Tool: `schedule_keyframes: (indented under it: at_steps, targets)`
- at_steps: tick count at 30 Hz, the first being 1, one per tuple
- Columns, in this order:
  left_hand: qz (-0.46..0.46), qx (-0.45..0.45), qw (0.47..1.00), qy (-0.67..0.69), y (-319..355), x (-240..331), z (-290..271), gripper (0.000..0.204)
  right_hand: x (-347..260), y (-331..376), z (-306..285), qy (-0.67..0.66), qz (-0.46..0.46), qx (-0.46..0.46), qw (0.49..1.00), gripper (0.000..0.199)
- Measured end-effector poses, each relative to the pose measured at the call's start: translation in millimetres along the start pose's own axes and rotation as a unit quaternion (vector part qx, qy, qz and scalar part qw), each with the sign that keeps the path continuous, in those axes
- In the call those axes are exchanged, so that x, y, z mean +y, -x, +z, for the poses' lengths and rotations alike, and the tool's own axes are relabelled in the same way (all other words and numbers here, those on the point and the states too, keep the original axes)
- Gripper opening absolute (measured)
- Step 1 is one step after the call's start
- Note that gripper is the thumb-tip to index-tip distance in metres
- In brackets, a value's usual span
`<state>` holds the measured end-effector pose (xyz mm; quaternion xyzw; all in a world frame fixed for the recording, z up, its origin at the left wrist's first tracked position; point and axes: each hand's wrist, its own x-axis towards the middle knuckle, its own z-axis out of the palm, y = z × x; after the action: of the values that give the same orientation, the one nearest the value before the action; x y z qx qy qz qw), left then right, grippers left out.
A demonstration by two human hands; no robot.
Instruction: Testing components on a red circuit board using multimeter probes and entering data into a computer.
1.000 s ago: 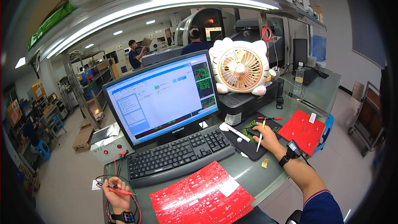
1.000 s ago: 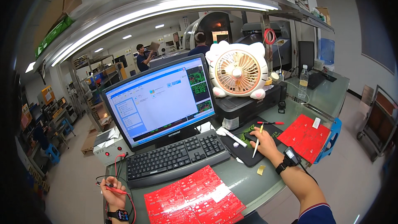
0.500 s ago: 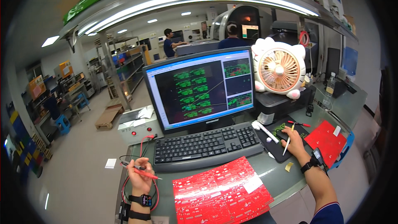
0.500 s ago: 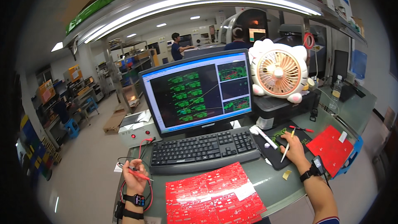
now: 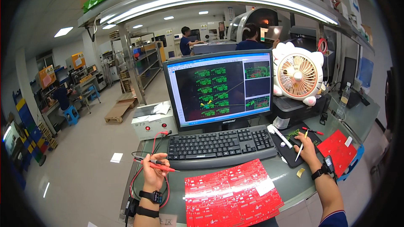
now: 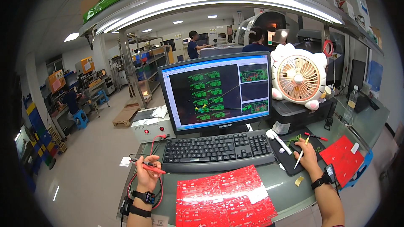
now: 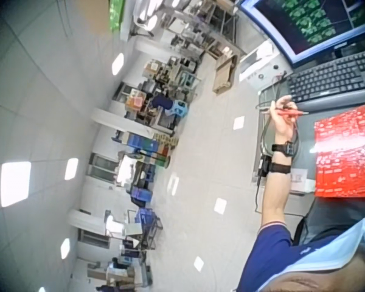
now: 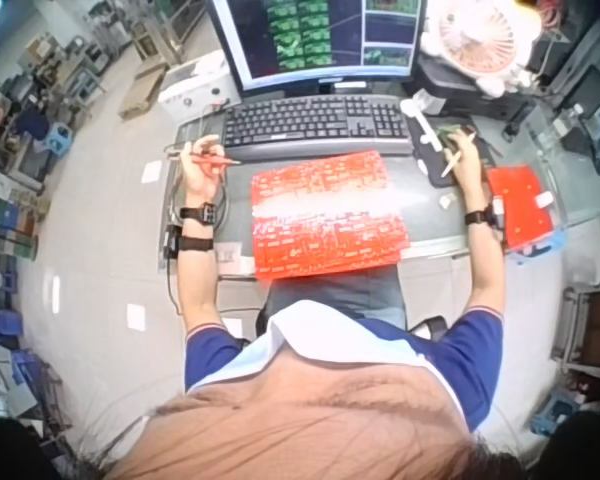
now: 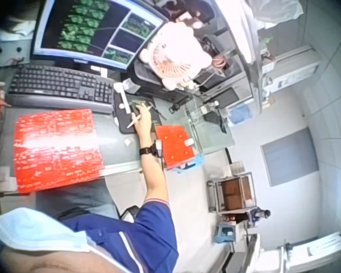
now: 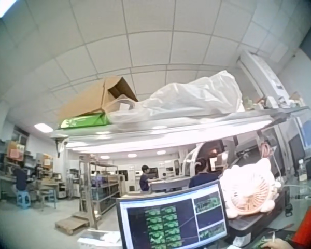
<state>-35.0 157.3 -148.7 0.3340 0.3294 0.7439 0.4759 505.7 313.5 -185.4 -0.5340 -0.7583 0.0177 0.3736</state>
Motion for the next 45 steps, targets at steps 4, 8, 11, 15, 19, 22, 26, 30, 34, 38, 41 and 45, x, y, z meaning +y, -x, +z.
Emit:
schedule_keyframes:
  at_steps: [4,8,11,15,19,22,26,30,34,38,41,45]
  targets:
    - [0.000,0.017,1.000,-0.010,0.1,-0.3,2.9,0.057,2.0,0.3,0.5,0.000,0.001,0.002,1.000,0.042]
    - [0.001,0.026,0.999,-0.019,0.9,-0.9,2.8,0.057,2.8,0.4,1.5,-0.008,0.005,0.000,1.000,0.042]
    - [-0.001,0.023,0.999,-0.027,0.6,-0.5,3.3,0.057,4.1,0.7,1.9,0.010,-0.008,0.012,1.000,0.041]
    - [-0.002,0.021,0.999,-0.027,1.1,-0.1,3.8,0.057,5.9,0.6,2.0,0.011,-0.011,0.010,1.000,0.042]
    - [0.000,0.021,0.999,-0.028,0.5,-0.7,3.0,0.057,6.3,0.0,2.4,0.008,-0.012,0.007,1.000,0.042]
    - [-0.002,0.019,0.999,-0.027,0.4,-0.8,2.6,0.057,3.0,0.1,1.7,0.003,-0.003,0.006,1.000,0.043]
    - [0.000,0.009,1.000,-0.029,0.4,-0.4,2.1,0.057,2.8,0.5,1.7,0.002,-0.003,0.006,1.000,0.043]
    - [0.001,0.009,1.000,-0.026,0.4,-0.7,1.0,0.057,1.2,0.4,1.0,0.006,-0.005,0.006,1.000,0.043]
    - [-0.001,0.010,1.000,-0.017,0.4,-0.5,2.2,0.059,4.6,0.9,2.0,0.015,-0.009,0.007,1.000,0.042]
    - [-0.002,0.011,1.000,-0.029,0.3,-0.1,2.8,0.057,6.2,0.4,2.7,0.014,-0.016,0.009,1.000,0.042]
    - [0.002,0.007,1.000,-0.026,0.3,-0.6,2.2,0.057,4.4,-0.1,1.6,0.025,-0.013,-0.002,1.000,0.046]
    - [0.005,0.008,1.000,-0.025,0.5,-2.0,-0.4,0.058,-3.6,-0.3,-0.9,0.020,-0.008,0.004,1.000,0.051]
